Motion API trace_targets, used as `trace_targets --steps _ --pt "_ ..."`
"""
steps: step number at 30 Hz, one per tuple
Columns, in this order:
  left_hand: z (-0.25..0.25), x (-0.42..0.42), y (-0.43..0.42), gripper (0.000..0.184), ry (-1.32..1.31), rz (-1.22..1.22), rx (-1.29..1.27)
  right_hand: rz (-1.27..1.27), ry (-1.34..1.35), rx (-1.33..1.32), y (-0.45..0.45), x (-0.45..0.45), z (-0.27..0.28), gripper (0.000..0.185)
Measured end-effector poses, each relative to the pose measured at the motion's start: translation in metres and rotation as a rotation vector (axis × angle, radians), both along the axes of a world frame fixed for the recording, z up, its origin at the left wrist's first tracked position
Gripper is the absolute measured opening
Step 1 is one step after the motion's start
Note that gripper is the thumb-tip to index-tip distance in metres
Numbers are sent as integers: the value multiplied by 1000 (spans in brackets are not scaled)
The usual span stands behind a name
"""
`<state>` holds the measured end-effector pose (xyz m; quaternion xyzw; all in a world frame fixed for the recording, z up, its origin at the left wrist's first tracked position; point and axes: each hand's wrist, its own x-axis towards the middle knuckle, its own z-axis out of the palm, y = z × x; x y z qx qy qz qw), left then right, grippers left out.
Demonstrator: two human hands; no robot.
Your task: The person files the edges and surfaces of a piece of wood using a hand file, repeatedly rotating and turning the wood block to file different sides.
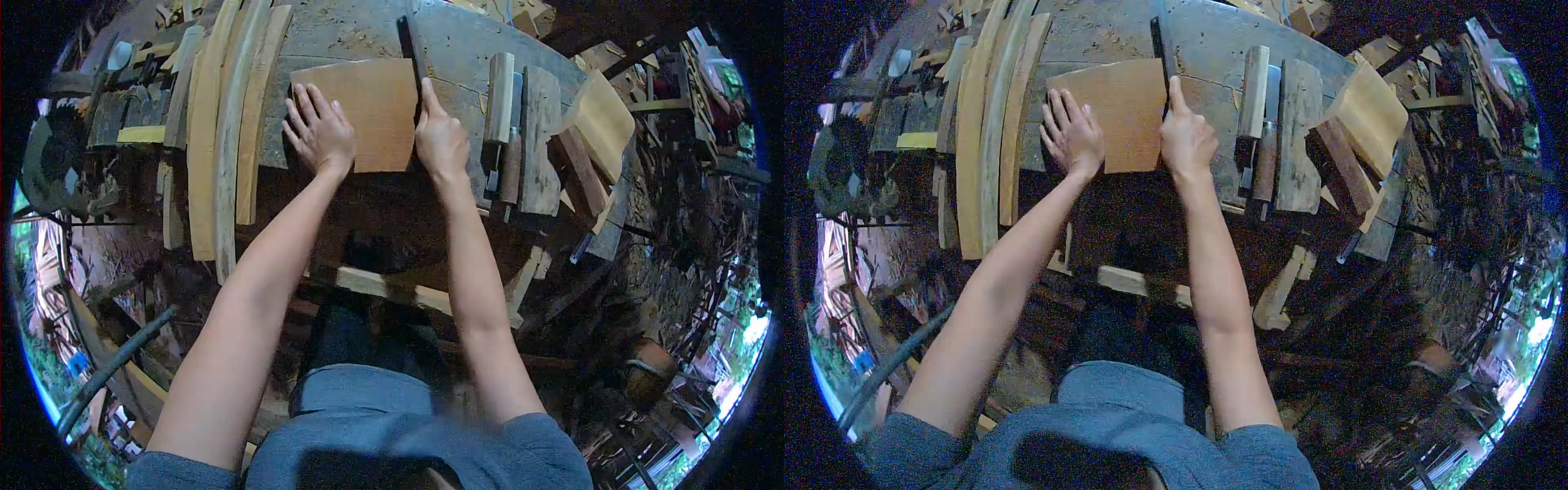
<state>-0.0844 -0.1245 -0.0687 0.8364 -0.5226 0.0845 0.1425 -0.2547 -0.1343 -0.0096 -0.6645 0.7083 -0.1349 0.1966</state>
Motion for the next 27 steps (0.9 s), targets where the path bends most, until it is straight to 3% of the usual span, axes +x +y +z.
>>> trace_targets --steps 3,6,10,15,18,27 --pt "0 -5 0 58 11 -5 -6 -11 49 -20 15 -2 6 53" --pt "-1 -1 0 58 6 -2 -3 75 25 119 50 -3 14 53" --pt "-3 -8 -2 58 15 -7 -11 31 29 60 0 0 5 54" --pt "9 -12 -4 58 73 -6 18 -43 13 -21 7 12 3 54" --pt "3 -17 -2 58 69 -6 -5 49 46 52 39 8 10 54" --pt "8 -13 -5 58 51 -1 31 -67 -74 22 -23 -9 -4 47"
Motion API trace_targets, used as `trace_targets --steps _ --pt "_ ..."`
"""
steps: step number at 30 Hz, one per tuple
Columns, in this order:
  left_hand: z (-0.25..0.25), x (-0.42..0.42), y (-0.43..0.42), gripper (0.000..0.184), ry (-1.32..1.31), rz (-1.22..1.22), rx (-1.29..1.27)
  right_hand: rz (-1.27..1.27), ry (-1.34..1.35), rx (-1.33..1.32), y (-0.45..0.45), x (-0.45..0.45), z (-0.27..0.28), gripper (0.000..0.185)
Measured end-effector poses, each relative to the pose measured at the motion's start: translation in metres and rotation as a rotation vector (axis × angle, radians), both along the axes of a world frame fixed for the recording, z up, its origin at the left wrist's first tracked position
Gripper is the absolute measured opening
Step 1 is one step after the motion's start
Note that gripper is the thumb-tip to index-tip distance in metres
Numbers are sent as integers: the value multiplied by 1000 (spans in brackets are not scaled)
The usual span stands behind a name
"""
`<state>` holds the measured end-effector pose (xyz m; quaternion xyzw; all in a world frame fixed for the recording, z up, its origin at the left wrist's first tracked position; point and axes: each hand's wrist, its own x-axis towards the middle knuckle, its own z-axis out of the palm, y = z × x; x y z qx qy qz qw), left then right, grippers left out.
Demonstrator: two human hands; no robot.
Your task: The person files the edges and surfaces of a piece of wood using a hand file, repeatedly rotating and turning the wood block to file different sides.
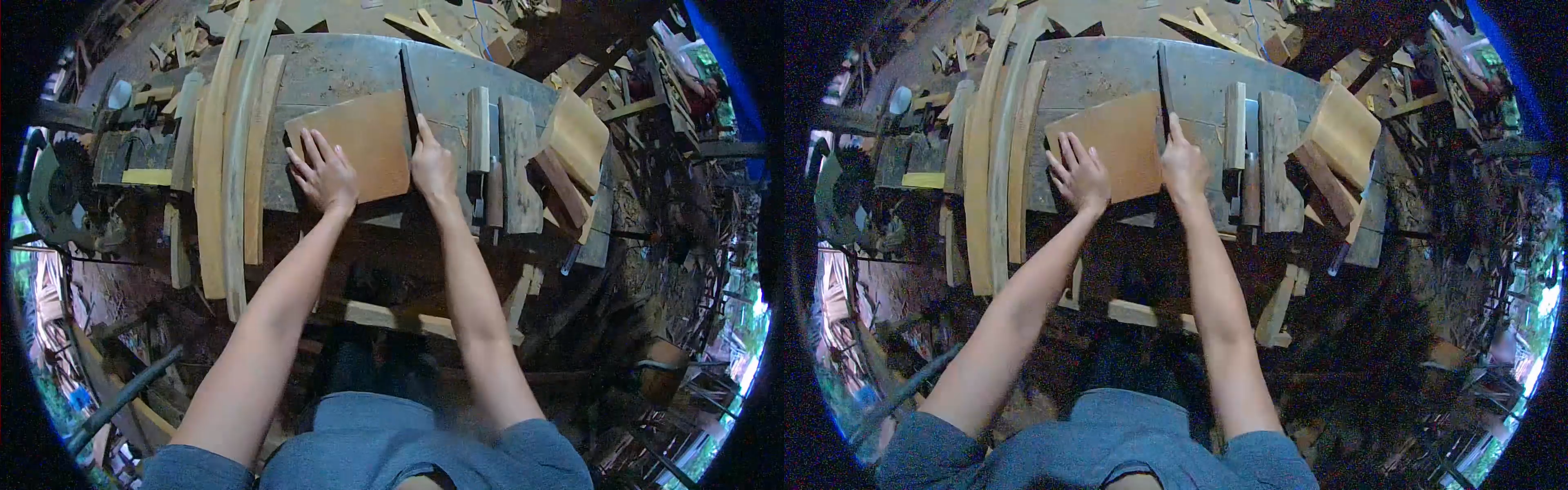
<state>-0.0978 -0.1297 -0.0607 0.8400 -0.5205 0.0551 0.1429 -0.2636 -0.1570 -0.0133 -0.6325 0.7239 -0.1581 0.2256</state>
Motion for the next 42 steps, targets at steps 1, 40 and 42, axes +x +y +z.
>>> trace_targets --steps 1,40,42 --pt "-1 -1 1 58 -4 -6 -4 -26 -40 6 12 -3 -1 46" --pt "26 98 -70 53 -262 -1222 75 -173 -523 0 122 2 2 44" --pt "23 96 -72 52 -331 -983 13 -223 -601 2 144 18 7 44"
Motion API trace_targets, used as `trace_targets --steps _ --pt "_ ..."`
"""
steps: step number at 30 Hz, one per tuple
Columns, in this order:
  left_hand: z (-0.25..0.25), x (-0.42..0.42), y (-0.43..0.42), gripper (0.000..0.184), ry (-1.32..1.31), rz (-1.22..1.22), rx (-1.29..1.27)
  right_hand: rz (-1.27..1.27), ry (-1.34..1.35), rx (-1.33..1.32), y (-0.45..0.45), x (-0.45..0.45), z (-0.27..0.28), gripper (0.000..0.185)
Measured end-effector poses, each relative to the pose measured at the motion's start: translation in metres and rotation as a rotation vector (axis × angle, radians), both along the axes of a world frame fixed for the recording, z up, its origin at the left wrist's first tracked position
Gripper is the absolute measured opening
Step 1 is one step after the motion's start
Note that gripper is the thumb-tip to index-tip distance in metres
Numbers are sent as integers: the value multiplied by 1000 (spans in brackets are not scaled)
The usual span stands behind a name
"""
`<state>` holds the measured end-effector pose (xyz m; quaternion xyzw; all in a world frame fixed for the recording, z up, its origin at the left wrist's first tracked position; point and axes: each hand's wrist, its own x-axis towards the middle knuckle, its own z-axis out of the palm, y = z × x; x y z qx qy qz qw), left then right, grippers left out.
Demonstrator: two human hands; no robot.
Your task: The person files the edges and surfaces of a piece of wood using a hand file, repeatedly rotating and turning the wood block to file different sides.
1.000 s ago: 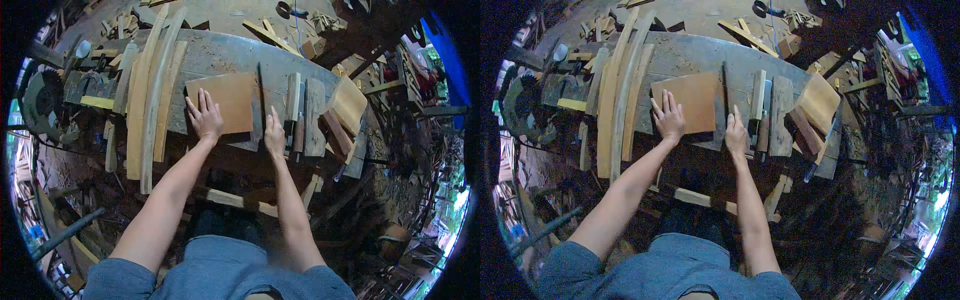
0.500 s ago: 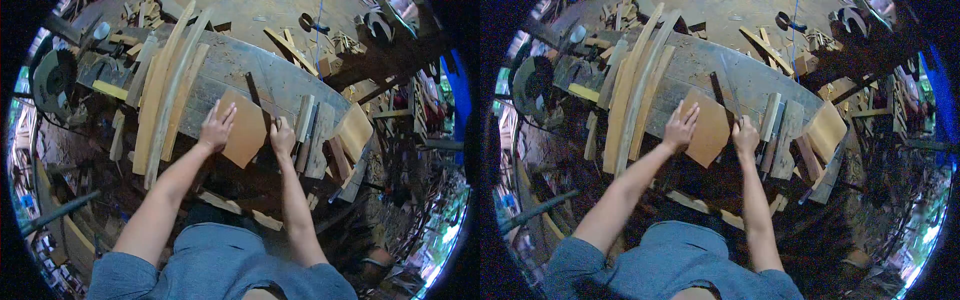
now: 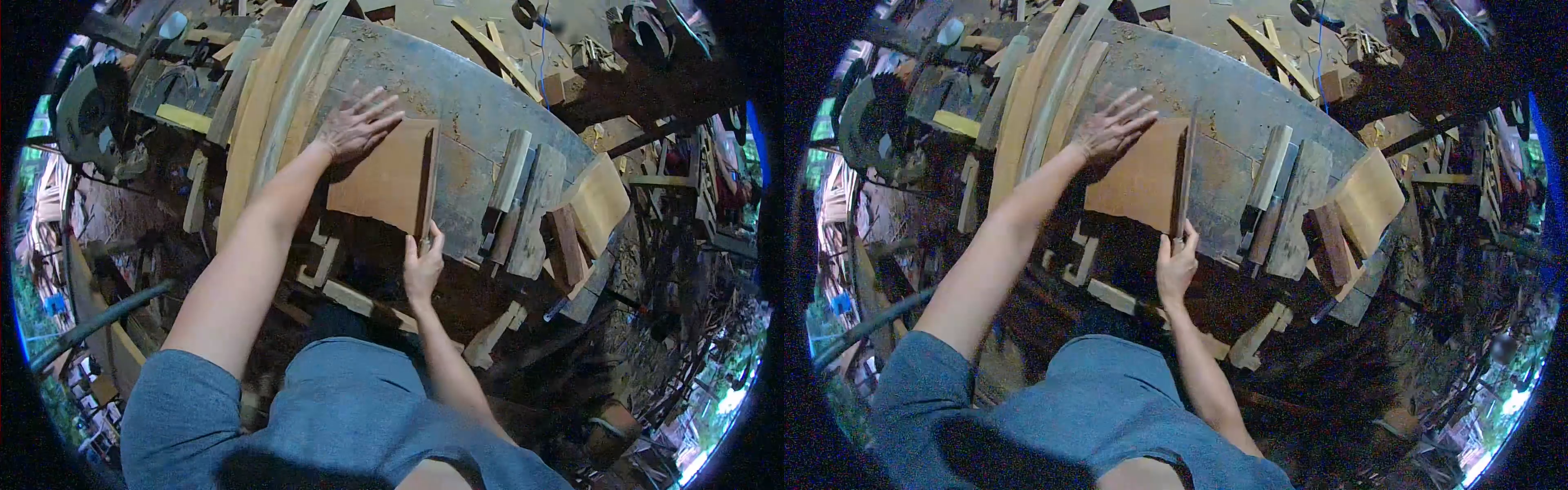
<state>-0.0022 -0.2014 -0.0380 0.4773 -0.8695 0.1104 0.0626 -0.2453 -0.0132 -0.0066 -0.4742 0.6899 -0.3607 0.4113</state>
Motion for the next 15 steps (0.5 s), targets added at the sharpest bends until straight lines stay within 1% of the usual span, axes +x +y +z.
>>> trace_targets --steps 1,2,4,5,6,7,8,9,10,11,12,13,14,15 --pt "-7 -2 3 53 -20 90 -30 -41 -33 -40 7 8 -1 40" --pt "-11 -2 10 53 -27 104 -26 -27 -40 -37 11 9 2 40" --pt "-6 -3 23 53 72 429 -168 66 -15 1 14 7 7 38" --pt "-5 -5 38 55 172 600 -137 140 10 21 17 1 3 39" --pt "-1 -12 54 56 321 780 -152 138 13 16 21 -4 -1 39" --pt "-1 -16 70 57 473 958 -166 157 31 -68 24 -7 -6 40" --pt "-21 -13 91 59 900 884 -279 179 44 -150 27 -9 -8 42" --pt "-16 -26 119 60 971 995 -289 196 5 -80 28 -12 -6 46" --pt "-19 -35 148 60 905 1124 -201 202 -4 -83 29 -10 -5 46" --pt "-17 -43 168 61 920 1184 -96 225 11 -71 28 -7 -4 47" --pt "-20 -49 178 61 987 1195 -35 247 29 -59 28 -4 -3 48" --pt "-26 -55 178 62 1106 1259 85 235 -10 -52 30 -1 -5 53" --pt "-33 -60 178 63 1224 1321 210 239 -13 -56 34 2 -7 53" --pt "-29 -61 174 63 1226 1324 200 240 5 -71 37 4 -8 55"
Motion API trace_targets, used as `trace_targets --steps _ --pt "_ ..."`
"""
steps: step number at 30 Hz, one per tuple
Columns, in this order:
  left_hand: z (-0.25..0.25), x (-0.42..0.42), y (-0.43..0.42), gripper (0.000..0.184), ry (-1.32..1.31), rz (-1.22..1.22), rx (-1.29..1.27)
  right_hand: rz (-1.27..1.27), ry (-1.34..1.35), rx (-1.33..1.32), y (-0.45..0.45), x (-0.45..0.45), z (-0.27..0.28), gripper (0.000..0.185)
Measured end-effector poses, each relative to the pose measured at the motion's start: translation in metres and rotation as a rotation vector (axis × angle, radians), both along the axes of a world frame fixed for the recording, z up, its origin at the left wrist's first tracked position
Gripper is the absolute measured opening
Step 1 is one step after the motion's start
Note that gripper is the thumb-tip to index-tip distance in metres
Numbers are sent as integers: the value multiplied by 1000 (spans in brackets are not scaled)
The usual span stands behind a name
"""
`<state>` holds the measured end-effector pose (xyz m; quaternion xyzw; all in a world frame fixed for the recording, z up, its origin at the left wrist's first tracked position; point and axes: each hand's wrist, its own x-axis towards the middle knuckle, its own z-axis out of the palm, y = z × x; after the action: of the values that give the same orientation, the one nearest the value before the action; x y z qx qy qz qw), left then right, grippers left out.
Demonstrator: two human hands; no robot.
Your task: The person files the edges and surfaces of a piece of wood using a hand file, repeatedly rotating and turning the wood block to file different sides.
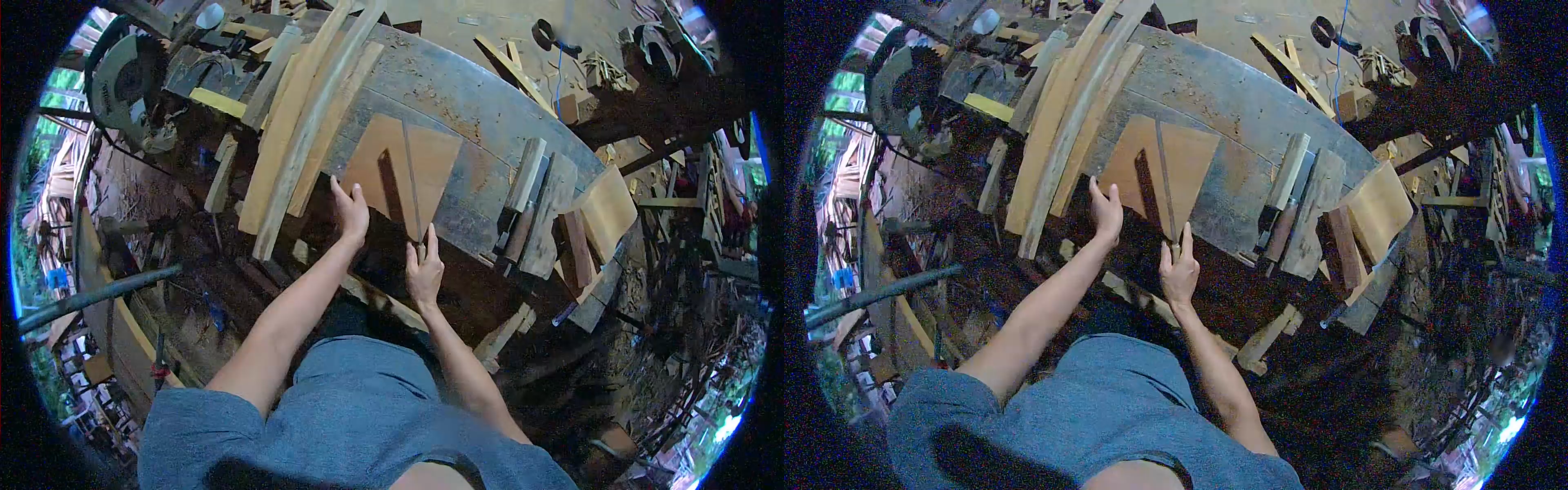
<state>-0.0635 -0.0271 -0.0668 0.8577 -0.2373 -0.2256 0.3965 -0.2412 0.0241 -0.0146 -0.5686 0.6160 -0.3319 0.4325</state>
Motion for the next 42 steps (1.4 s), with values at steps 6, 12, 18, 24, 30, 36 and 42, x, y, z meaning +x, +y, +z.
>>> trace_targets --steps 6,12,18,24,30,36,42 --pt "24 -7 -13 67 -123 -74 -50 -8 3 -43 4 4 -1 58" --pt "46 44 -69 53 -321 -369 -109 92 -54 -38 -23 24 9 54" --pt "20 61 -83 32 -333 -375 -63 84 141 79 -46 8 22 51" --pt "2 23 -102 42 -601 -305 -148 353 683 -214 -51 -9 7 53" --pt "-16 -3 -115 51 -698 -241 -126 259 753 -209 -135 8 5 53" --pt "21 -3 -136 46 -660 -141 197 305 726 -123 -90 3 14 55" --pt "10 0 -133 32 -908 -163 72 317 715 -159 -150 -9 12 60"
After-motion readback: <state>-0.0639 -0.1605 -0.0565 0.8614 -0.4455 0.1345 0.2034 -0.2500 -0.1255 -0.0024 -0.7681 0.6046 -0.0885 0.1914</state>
